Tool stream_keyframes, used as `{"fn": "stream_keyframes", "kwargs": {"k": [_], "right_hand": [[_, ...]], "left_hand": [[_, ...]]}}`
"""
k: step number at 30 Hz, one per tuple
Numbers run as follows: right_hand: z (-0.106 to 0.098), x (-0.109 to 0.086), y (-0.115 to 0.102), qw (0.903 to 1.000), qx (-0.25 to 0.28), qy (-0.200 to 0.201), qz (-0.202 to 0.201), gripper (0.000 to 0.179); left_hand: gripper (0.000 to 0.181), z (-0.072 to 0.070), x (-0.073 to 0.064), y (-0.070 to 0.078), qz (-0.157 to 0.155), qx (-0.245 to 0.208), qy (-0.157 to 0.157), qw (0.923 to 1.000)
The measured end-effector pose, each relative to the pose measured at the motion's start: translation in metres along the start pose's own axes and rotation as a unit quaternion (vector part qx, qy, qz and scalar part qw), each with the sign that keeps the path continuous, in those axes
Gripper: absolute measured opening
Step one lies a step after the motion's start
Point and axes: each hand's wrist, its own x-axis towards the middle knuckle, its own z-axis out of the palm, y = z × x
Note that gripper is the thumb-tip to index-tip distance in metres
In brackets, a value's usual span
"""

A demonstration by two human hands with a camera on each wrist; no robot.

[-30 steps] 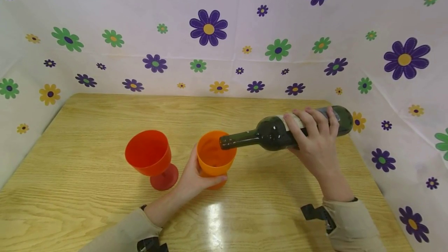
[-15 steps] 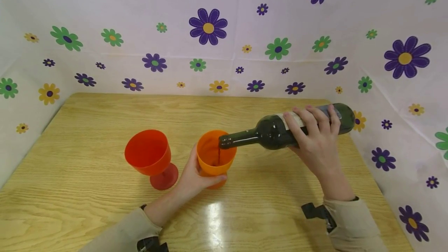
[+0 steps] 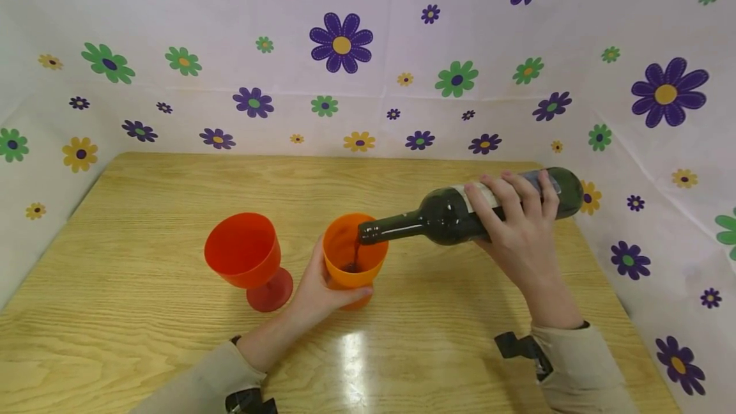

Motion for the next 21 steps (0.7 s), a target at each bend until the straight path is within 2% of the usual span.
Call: {"fn": "stream_keyframes", "kwargs": {"k": [11, 21], "right_hand": [[-0.0001, 0.0001, -0.0002, 1.0000, -0.001, -0.004, 0.000, 0.112], [-0.0003, 0.0017, -0.0005, 1.0000, 0.001, -0.004, 0.001, 0.111]], "left_hand": [[0.086, -0.0007, 0.0001, -0.0011, 0.011, -0.011, -0.006, 0.9999], [0.083, -0.0009, -0.0002, -0.0010, 0.011, 0.002, -0.003, 0.9999]]}}
